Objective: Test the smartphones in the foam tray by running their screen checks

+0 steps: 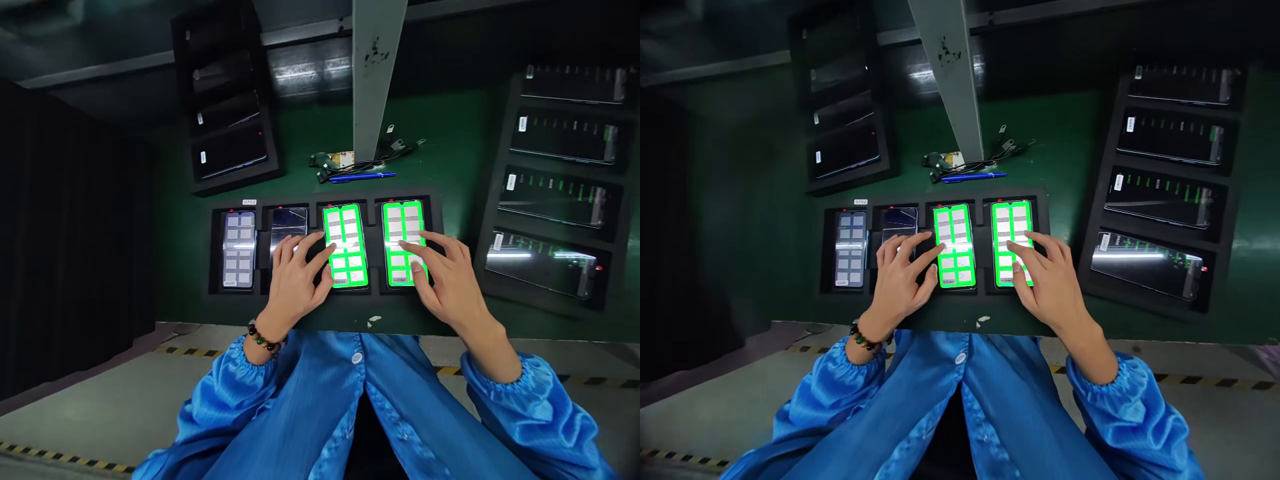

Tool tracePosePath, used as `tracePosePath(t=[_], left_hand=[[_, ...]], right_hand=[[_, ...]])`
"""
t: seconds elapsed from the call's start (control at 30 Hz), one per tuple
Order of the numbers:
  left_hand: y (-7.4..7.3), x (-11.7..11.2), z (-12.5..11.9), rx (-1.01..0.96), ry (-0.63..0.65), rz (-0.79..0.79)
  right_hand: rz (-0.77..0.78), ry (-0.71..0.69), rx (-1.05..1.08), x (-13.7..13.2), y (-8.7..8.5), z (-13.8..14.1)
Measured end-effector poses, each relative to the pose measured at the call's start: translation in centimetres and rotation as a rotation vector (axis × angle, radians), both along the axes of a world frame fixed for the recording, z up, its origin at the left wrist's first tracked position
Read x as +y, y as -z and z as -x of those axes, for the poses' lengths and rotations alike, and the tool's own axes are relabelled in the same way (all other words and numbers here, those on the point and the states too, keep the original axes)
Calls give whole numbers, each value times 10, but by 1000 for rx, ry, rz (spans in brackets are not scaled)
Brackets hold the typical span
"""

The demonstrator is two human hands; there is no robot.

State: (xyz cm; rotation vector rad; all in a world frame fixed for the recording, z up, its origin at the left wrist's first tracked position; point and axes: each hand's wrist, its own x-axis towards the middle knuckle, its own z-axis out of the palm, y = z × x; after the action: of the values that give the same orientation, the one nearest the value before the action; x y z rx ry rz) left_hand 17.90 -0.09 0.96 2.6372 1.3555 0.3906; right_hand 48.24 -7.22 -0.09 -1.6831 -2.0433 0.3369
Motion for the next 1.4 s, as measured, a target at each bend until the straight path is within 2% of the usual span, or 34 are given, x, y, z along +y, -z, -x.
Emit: tracePosePath(t=[0.1,0.17,0.33,0.43,0.57,0.7,0.77,0.9,1.07,1.17,1.27,1.4], left_hand=[[-1,-3,3,-1,-24,-9],[1,-3,-4,-9,-16,15],[6,0,-36,-40,89,60],[7,2,-46,-52,102,57],[5,4,-33,-55,28,21],[3,3,-9,-34,-119,-3],[4,2,-4,-29,-151,-12],[5,3,-14,-31,-131,12],[7,8,-43,-52,-11,35],[7,11,-51,-57,30,31],[6,11,-46,-54,5,26],[2,9,-26,-39,-113,21]], right_hand=[[5,-74,23,8,1,8],[14,-84,17,8,1,7],[19,63,-3,-6,-3,-18],[12,138,-18,-13,-4,-28],[8,127,-6,-8,-2,-19],[33,80,45,10,2,-1],[50,39,75,18,2,5],[28,7,50,22,0,5],[8,147,-9,6,-2,-18],[18,192,-11,1,-2,-24],[27,173,2,8,-2,-19],[67,55,44,25,-3,-3]])
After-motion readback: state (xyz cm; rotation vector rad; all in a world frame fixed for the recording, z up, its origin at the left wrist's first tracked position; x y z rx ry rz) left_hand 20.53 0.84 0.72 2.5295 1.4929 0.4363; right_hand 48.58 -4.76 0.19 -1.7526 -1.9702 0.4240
